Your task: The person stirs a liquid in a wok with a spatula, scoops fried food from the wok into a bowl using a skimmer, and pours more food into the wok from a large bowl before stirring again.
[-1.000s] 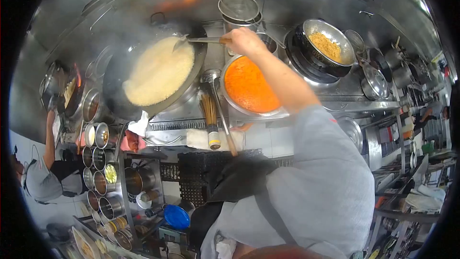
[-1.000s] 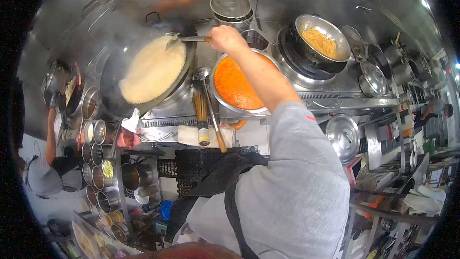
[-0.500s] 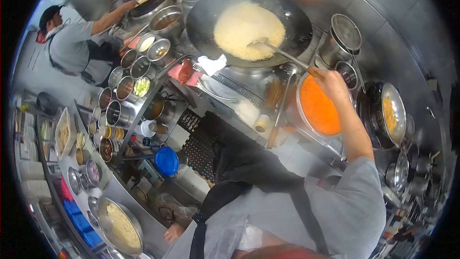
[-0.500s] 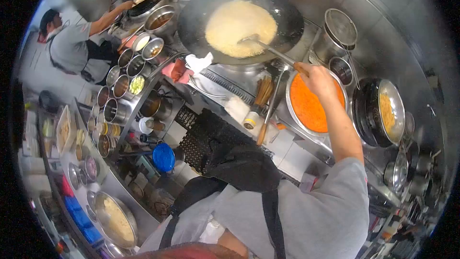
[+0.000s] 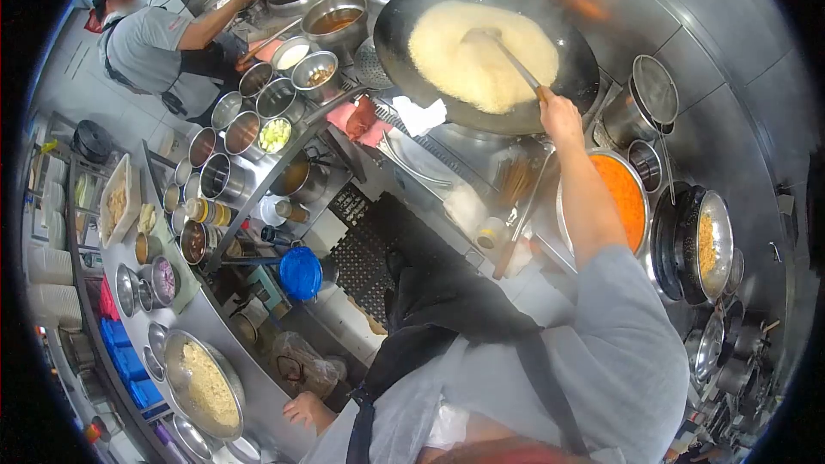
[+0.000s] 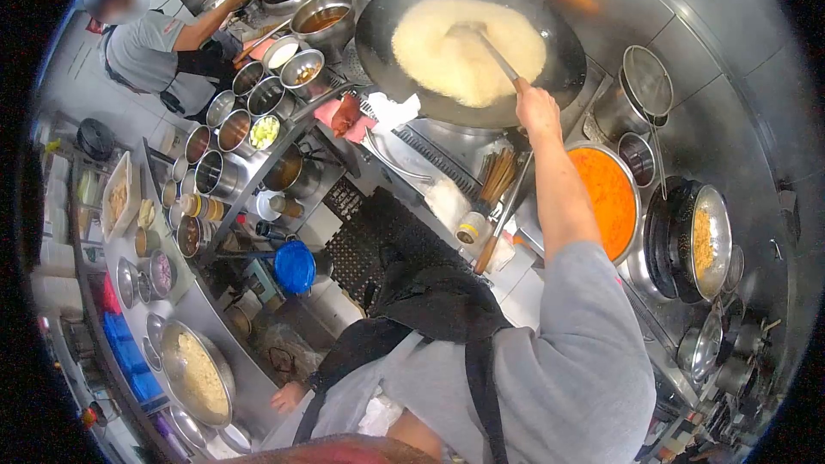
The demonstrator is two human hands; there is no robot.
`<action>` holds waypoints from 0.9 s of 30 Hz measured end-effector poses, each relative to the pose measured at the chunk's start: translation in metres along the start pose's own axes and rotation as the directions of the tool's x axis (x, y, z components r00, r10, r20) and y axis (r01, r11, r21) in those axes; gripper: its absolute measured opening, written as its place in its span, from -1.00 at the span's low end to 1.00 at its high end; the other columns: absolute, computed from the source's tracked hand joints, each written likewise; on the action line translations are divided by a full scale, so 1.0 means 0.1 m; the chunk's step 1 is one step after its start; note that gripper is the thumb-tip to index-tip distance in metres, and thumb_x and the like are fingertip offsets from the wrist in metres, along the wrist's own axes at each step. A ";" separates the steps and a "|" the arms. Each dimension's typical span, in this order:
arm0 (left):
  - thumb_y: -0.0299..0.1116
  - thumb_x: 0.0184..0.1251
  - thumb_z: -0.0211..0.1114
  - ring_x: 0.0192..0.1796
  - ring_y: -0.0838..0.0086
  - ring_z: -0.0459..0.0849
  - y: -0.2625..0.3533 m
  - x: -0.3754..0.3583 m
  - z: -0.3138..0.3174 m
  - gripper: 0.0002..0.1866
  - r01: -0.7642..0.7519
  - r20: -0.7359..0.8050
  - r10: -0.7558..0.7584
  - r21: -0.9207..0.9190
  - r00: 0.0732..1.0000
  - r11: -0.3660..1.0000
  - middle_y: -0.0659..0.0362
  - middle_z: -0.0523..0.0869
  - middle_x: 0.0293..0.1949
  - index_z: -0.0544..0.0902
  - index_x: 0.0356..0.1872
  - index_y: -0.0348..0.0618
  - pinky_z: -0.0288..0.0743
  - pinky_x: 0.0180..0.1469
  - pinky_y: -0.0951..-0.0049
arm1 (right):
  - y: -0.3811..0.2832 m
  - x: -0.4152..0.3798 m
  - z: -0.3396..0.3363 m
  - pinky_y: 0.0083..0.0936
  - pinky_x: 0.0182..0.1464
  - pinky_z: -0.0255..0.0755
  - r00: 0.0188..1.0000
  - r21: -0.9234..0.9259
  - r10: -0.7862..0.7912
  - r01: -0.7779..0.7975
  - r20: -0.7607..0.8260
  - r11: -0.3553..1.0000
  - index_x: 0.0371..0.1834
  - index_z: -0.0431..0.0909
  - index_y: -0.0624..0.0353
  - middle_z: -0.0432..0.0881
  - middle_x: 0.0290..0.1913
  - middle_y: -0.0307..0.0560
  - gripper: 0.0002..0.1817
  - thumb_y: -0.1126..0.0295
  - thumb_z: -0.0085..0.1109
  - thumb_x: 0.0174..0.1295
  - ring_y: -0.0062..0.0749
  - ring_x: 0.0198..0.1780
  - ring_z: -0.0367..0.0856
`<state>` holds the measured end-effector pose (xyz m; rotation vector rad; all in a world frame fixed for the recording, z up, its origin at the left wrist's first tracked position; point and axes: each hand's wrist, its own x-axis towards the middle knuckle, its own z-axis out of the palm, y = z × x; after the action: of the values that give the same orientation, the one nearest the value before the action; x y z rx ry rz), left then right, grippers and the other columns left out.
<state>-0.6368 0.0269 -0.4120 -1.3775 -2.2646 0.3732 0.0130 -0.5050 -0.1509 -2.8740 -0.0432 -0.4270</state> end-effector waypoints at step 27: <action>-0.20 0.41 -0.16 0.34 -0.02 0.18 0.20 0.26 0.55 -0.55 0.203 -0.431 -0.253 -0.159 0.866 0.966 0.05 0.18 0.33 0.18 0.28 -0.07 0.24 0.11 -0.25 | 0.83 -1.20 -2.05 -0.33 -0.07 0.49 0.988 0.030 0.128 -0.131 0.081 0.991 -0.03 0.62 0.07 0.64 -0.20 0.16 -0.68 0.33 0.22 0.10 -0.03 -0.11 0.64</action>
<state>-0.6604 0.0597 -0.4616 -1.0854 -2.0424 -0.1429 -0.1542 -0.6336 -0.0139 -2.8370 0.1203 -0.2848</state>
